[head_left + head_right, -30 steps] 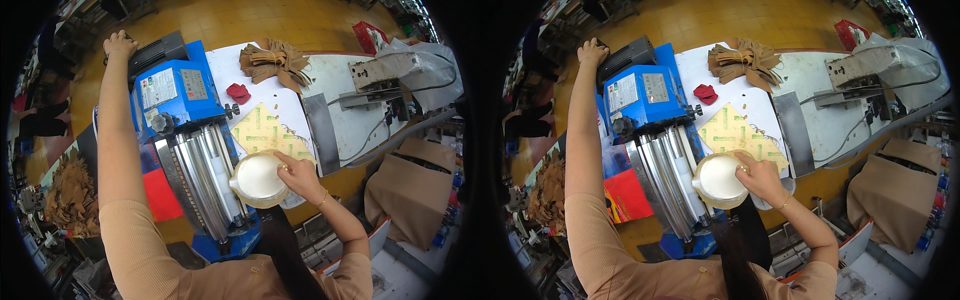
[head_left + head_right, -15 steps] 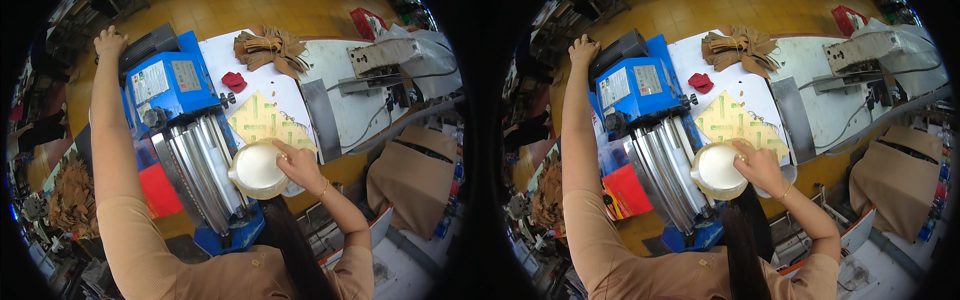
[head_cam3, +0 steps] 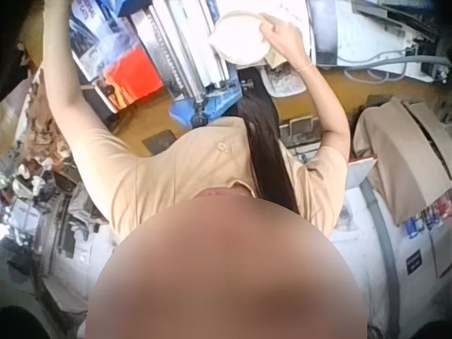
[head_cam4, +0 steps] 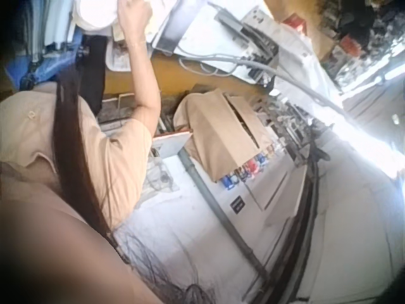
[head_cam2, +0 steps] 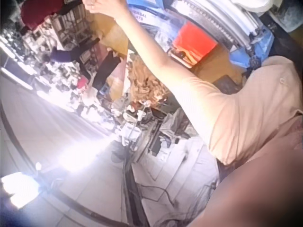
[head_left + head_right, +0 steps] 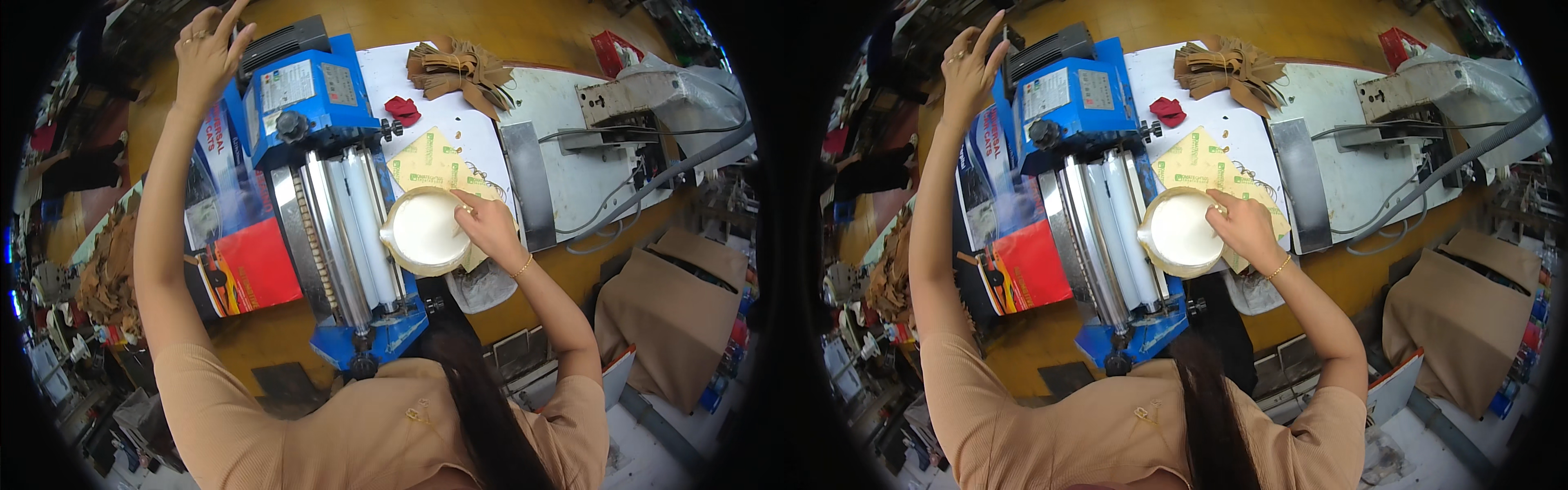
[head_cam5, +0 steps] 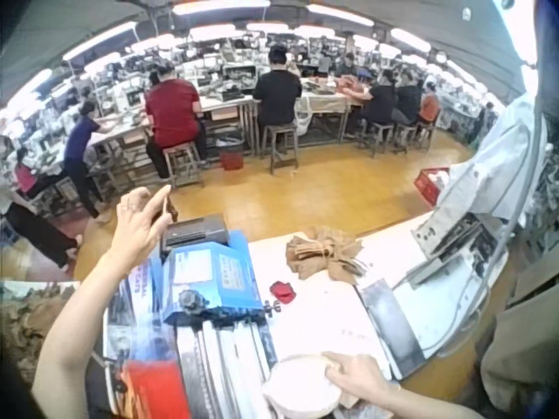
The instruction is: The person operates a blue leather stretching machine, adjusting its rollers and feeding a piece of leather through. They retrieve a blue container, pour liquid into a bowl, and stir it before applying the liquid to the machine's rollers with a brush.
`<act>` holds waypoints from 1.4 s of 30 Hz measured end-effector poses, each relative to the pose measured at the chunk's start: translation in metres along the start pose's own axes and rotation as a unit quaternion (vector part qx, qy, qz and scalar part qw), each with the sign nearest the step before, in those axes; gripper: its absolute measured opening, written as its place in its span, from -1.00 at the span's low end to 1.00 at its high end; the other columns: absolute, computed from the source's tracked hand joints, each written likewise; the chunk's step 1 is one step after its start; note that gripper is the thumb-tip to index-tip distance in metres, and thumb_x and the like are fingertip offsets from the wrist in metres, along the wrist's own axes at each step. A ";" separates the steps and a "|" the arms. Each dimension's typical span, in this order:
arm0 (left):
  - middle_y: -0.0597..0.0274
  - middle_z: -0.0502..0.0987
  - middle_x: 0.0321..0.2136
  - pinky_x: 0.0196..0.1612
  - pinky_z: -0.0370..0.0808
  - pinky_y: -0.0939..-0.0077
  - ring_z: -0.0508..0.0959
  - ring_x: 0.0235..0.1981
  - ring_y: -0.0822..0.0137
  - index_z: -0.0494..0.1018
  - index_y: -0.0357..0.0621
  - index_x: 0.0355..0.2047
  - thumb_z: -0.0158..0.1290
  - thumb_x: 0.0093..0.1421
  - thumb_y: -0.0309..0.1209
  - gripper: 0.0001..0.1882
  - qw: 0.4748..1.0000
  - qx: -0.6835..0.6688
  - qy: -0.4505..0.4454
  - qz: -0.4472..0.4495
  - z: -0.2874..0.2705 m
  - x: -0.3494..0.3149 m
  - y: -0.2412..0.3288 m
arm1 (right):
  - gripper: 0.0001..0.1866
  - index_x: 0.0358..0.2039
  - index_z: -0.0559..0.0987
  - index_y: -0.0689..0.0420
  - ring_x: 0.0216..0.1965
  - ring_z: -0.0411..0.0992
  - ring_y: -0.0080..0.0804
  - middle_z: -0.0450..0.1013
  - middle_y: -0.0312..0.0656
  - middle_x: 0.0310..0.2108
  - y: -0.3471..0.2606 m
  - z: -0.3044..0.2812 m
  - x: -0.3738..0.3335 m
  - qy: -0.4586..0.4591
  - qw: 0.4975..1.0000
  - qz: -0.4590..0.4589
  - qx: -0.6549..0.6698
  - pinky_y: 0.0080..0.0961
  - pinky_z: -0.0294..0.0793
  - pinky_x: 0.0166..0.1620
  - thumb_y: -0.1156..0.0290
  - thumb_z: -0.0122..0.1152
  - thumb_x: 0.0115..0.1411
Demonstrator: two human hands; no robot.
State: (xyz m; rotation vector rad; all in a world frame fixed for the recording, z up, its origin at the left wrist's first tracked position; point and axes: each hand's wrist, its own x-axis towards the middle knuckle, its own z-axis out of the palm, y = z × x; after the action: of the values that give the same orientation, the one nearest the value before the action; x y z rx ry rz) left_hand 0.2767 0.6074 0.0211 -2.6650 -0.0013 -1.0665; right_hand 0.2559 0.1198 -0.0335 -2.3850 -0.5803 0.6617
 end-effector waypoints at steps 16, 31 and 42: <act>-0.01 0.25 0.06 0.22 0.15 0.24 0.27 0.08 0.14 0.10 -0.22 0.32 -0.22 0.42 -0.22 -0.46 0.755 -0.324 -0.085 -0.564 -0.268 -0.267 0.227 | -0.53 -0.09 0.64 0.07 -0.38 0.54 0.08 0.52 0.16 -0.50 0.005 0.004 0.001 0.017 0.998 -0.034 -0.049 -0.16 0.51 -0.22 0.11 0.00 0.10; -0.07 0.15 0.20 0.27 0.11 0.17 0.19 0.23 0.07 0.09 -0.27 0.31 -0.21 0.41 -0.26 -0.45 0.741 -0.379 0.005 -0.554 -0.259 -0.275 0.302 | -0.50 -0.12 0.64 0.18 -0.38 0.52 0.15 0.50 0.20 -0.52 -0.010 -0.003 0.006 0.010 0.988 -0.083 -0.131 -0.16 0.50 -0.22 0.10 -0.02 0.11; 0.00 0.19 0.19 0.22 0.15 0.21 0.21 0.21 0.11 0.13 -0.25 0.29 -0.20 0.40 -0.25 -0.47 0.742 -0.379 0.021 -0.552 -0.255 -0.279 0.303 | -0.53 -0.19 0.66 0.17 -0.37 0.52 0.15 0.50 0.19 -0.53 -0.019 -0.005 0.006 0.010 0.986 -0.074 -0.148 -0.12 0.48 -0.22 0.07 -0.02 0.14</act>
State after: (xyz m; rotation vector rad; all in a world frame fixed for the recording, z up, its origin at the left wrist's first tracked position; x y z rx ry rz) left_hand -0.0695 0.2795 -0.0667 -3.3194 -1.6724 -1.6793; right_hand 0.2584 0.1345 -0.0201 -2.5838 -0.8928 0.5153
